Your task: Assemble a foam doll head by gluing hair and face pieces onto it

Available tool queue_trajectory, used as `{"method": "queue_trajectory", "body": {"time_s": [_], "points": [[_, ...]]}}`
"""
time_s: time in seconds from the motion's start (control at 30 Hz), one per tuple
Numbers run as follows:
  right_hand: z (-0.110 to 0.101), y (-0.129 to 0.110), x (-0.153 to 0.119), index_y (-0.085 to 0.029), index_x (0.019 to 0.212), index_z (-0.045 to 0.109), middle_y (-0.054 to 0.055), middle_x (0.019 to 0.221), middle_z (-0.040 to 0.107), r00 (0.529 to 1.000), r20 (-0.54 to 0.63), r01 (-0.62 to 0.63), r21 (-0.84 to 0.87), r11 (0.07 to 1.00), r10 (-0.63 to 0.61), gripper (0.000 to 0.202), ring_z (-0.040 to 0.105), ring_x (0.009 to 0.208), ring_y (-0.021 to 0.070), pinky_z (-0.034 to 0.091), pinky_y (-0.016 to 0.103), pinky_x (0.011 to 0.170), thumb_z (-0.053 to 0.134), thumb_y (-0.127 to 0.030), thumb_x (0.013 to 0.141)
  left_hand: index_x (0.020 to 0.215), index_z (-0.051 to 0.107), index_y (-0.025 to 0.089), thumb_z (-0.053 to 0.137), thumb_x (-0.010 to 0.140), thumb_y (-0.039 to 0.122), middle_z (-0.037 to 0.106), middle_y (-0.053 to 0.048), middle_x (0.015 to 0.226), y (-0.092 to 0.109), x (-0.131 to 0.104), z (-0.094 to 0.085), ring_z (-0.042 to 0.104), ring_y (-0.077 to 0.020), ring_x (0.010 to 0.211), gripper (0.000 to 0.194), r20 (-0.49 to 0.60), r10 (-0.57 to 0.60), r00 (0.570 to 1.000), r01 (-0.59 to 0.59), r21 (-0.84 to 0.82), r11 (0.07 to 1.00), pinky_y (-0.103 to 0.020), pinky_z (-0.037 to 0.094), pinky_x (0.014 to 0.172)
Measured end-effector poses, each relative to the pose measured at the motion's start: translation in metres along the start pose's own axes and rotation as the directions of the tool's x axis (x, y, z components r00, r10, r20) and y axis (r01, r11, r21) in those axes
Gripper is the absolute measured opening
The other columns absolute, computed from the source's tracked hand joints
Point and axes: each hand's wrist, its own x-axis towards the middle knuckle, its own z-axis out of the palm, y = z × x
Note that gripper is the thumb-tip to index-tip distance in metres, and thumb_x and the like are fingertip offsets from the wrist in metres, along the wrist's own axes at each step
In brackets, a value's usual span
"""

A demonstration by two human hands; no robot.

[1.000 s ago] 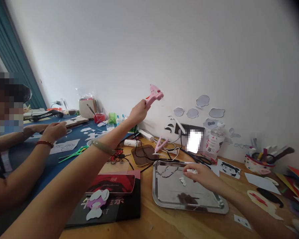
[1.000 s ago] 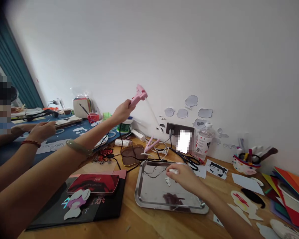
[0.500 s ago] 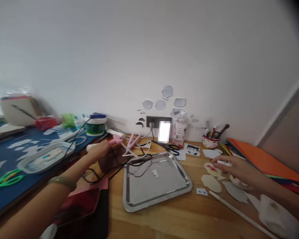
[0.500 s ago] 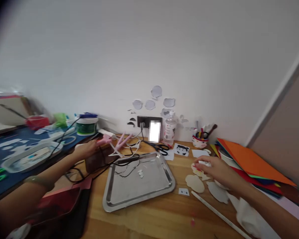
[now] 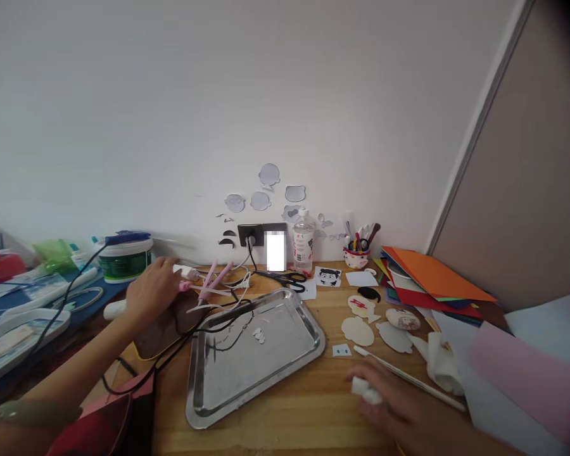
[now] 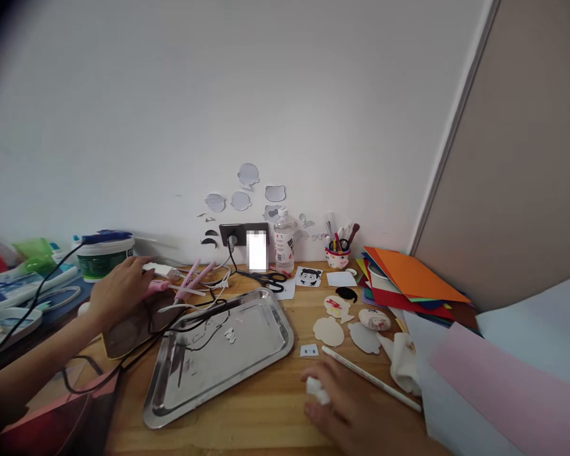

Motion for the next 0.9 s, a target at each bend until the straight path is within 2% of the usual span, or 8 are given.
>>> {"method": "queue_trajectory", "body": {"time_s": [0.1,0.17,0.23,0.33,0.43,0.57,0.77,0.9], "points": [[0.002,-0.006,0.007,-0.028,0.103,0.053,0.002,0.118,0.052,0.992,-0.024,0.123,-0.034,0.992,-0.124,0.029,0.048,0.106,0.0190,0.041,0.028,0.083,0.037,-0.027,0.079,0.106,0.046,0.017,0.032,0.083,0.034,0.054,-0.009,0.107,0.056,-0.008,-0.001,0.051,-0.0237,0.091,0.032,0.011,0.074,0.997,-0.075,0.024,0.997,-0.035,0.040,0.076],[-0.012,0.006,0.017,-0.026,0.097,0.055,0.002,0.103,0.060,0.982,-0.145,0.104,-0.101,0.989,-0.118,0.030,0.054,0.094,0.0173,0.041,0.028,0.078,0.035,-0.017,0.077,0.094,0.053,0.020,0.031,0.085,0.032,0.059,-0.005,0.098,0.097,-0.025,0.002,0.053,-0.0202,0.092,0.027,0.109,0.257,0.960,-0.258,-0.006,0.966,-0.032,0.040,0.079],[-0.029,0.025,0.025,-0.025,0.080,0.059,0.001,0.087,0.062,0.975,-0.206,0.022,-0.264,0.964,-0.078,0.026,0.056,0.083,0.0182,0.041,0.030,0.073,0.035,-0.017,0.076,0.092,0.056,0.020,0.031,0.085,0.029,0.061,-0.005,0.094,0.132,-0.050,0.007,0.055,-0.0185,0.086,0.027,0.234,0.429,0.872,-0.429,-0.055,0.902,-0.030,0.043,0.074],[-0.043,0.050,0.025,-0.025,0.070,0.058,0.001,0.080,0.063,0.951,-0.302,-0.187,-0.398,0.898,0.064,0.019,0.056,0.080,0.0233,0.040,0.032,0.062,0.041,-0.029,0.075,0.084,0.058,0.017,0.037,0.083,0.029,0.061,-0.007,0.079,0.165,-0.088,0.017,0.056,-0.0206,0.076,0.024,0.400,0.534,0.745,-0.560,-0.061,0.826,-0.029,0.044,0.059],[-0.036,0.066,0.016,-0.026,0.074,0.059,0.001,0.082,0.062,0.965,-0.260,-0.160,-0.447,0.880,0.043,0.017,0.056,0.081,0.0249,0.038,0.031,0.057,0.048,-0.039,0.073,0.082,0.057,0.016,0.042,0.080,0.022,0.060,-0.007,0.074,0.173,-0.111,0.031,0.057,-0.0217,0.068,0.017,0.468,0.540,0.700,-0.607,-0.009,0.795,-0.028,0.043,0.049],[-0.021,0.081,0.009,-0.027,0.076,0.059,0.001,0.082,0.062,0.976,-0.213,-0.073,-0.534,0.842,-0.051,0.012,0.057,0.079,0.0235,0.037,0.030,0.055,0.048,-0.032,0.073,0.084,0.056,0.013,0.036,0.078,0.008,0.059,-0.007,0.071,0.166,-0.116,0.041,0.057,-0.0204,0.061,0.021,0.510,0.533,0.675,-0.643,0.053,0.764,-0.027,0.041,0.045],[-0.022,0.086,0.007,-0.021,0.074,0.059,0.008,0.082,0.062,0.958,-0.280,-0.144,-0.663,0.735,-0.064,0.017,0.057,0.078,0.0267,0.039,0.033,0.053,0.042,-0.021,0.076,0.086,0.058,0.016,0.030,0.083,0.014,0.061,-0.006,0.072,0.160,-0.109,0.023,0.059,-0.0188,0.064,0.028,0.475,0.479,0.738,-0.588,0.102,0.803,-0.025,0.042,0.048],[-0.005,0.057,0.007,-0.023,0.075,0.060,0.004,0.081,0.061,0.947,-0.219,0.066,-0.584,0.809,-0.235,0.018,0.057,0.076,0.0213,0.041,0.032,0.061,0.042,-0.025,0.080,0.087,0.060,0.018,0.029,0.085,0.022,0.063,-0.005,0.072,0.154,-0.103,0.008,0.059,-0.0177,0.066,0.031,0.426,0.470,0.773,-0.551,0.083,0.830,-0.024,0.043,0.052]]}}
